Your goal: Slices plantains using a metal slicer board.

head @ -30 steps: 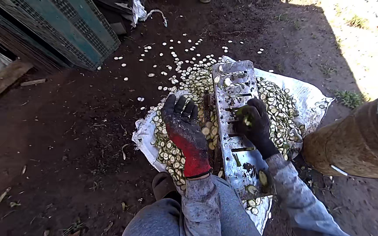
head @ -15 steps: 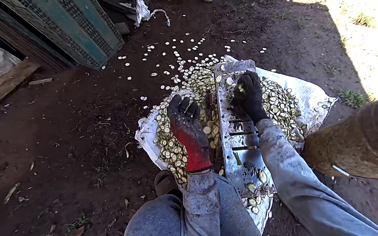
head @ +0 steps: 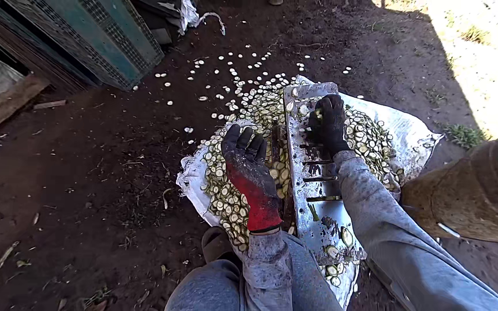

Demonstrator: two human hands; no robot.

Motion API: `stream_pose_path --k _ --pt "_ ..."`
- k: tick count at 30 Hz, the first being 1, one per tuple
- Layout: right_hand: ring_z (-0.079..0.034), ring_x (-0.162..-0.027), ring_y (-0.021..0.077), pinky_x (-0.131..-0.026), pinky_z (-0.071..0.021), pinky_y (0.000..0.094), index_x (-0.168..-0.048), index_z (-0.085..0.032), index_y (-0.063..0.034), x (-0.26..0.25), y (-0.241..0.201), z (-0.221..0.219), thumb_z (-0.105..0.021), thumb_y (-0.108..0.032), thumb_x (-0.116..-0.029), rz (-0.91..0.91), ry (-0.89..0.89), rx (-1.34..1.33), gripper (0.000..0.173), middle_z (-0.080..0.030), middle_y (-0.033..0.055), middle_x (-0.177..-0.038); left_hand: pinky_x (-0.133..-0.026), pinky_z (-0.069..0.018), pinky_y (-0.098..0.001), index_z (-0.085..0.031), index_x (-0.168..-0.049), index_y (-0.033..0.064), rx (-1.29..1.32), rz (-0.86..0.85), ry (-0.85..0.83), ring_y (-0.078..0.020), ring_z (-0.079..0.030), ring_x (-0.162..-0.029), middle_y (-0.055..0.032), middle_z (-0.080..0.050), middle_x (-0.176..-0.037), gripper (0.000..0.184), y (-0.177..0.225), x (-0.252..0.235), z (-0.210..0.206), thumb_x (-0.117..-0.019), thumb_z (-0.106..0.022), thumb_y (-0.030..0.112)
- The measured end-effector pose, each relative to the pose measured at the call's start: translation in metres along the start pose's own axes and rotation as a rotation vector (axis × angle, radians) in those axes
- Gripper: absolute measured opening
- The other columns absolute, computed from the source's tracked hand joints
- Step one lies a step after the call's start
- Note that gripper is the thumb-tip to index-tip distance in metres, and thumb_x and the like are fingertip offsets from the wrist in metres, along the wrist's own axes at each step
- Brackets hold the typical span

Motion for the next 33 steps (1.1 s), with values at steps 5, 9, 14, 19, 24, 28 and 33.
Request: stream_pose_path --k 5,9,14,19,24,28,33 --pt "-0.058 -0.121 0.0433 -0.103 -0.0471 0.0578 -0.104 -0.069 0.0029 0.102 -0.034 0.061 -0.076 -0.022 -0.0816 0.009 -0.100 -0.113 0.034 -0.063 0.0253 -0.121 -0.100 -0.0540 -0.0409 -0.042 -0.149 0.0172 0.020 -0.002 -0.031 -0.0206 -0.064 -0.118 -0.0057 -0.057 -0.138 0.042 0.004 0.006 0.002 -0.1130 -0.027 0.034" --pt "-0.061 -0.115 0.0318 -0.101 -0.0497 0.0446 -0.092 -0.063 -0.0124 0.221 -0.061 0.104 -0.067 -0.030 -0.0902 0.106 0.008 -0.122 0.019 -0.067 0.0114 -0.102 -0.101 -0.0543 -0.0413 -0.042 -0.148 0.0156 0.061 -0.003 -0.055 -0.0208 -0.066 -0.117 -0.0058 -0.058 -0.137 0.045 0.009 0.007 -0.006 -0.1135 -0.020 0.034" --pt "-0.061 -0.106 0.0483 -0.089 -0.0450 0.0633 -0.089 -0.069 0.0008 0.108 -0.022 0.050 -0.073 -0.030 -0.0790 0.120 -0.076 -0.025 0.032 -0.066 0.0251 -0.101 -0.101 -0.0543 -0.0407 -0.041 -0.149 0.0168 0.030 -0.005 -0.086 -0.0197 -0.065 -0.118 -0.0044 -0.059 -0.137 0.047 0.008 0.006 -0.007 -0.1133 -0.017 0.035" --pt "-0.059 -0.116 0.0416 -0.098 -0.0456 0.0548 -0.105 -0.072 -0.0049 0.006 -0.008 0.012 -0.066 -0.027 -0.0901 -0.011 -0.153 0.098 0.027 -0.066 0.0207 -0.114 -0.100 -0.0542 -0.0396 -0.042 -0.148 0.0173 0.005 0.008 -0.015 -0.0198 -0.065 -0.117 -0.0052 -0.058 -0.137 0.043 0.003 0.002 0.003 -0.1133 -0.024 0.035" --pt "-0.061 -0.117 0.0356 -0.100 -0.0481 0.0553 -0.110 -0.075 -0.0111 0.164 -0.046 0.072 -0.066 -0.023 -0.0869 0.141 -0.059 -0.124 0.028 -0.071 0.0119 -0.108 -0.101 -0.0534 -0.0419 -0.042 -0.148 0.0158 0.044 0.018 -0.028 -0.0210 -0.065 -0.117 -0.0064 -0.058 -0.137 0.044 0.006 0.002 0.001 -0.1134 -0.022 0.035" --pt "-0.060 -0.115 0.0274 -0.104 -0.0442 0.0426 -0.114 -0.069 -0.0179 0.210 -0.049 0.093 -0.059 -0.031 -0.0966 0.205 -0.065 -0.079 0.024 -0.069 0.0063 -0.103 -0.102 -0.0535 -0.0433 -0.043 -0.146 0.0145 0.094 0.010 -0.049 -0.0218 -0.066 -0.116 -0.0064 -0.060 -0.133 0.046 0.011 0.002 -0.007 -0.1134 -0.019 0.035" --pt "-0.059 -0.121 0.0425 -0.103 -0.0441 0.0595 -0.122 -0.071 -0.0086 0.072 -0.003 0.022 -0.071 -0.022 -0.0860 0.211 -0.136 -0.048 0.038 -0.066 0.0197 -0.124 -0.101 -0.0537 -0.0426 -0.043 -0.148 0.0164 0.013 0.000 -0.069 -0.0215 -0.064 -0.119 -0.0060 -0.058 -0.137 0.046 0.006 0.002 -0.006 -0.1131 -0.020 0.036"
Point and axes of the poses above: each hand's wrist, its own x-axis away from the middle knuckle, its own z-axis out of the back of the hand, y = z × x, the point moved 1 cm from there along -x, towards the middle knuckle
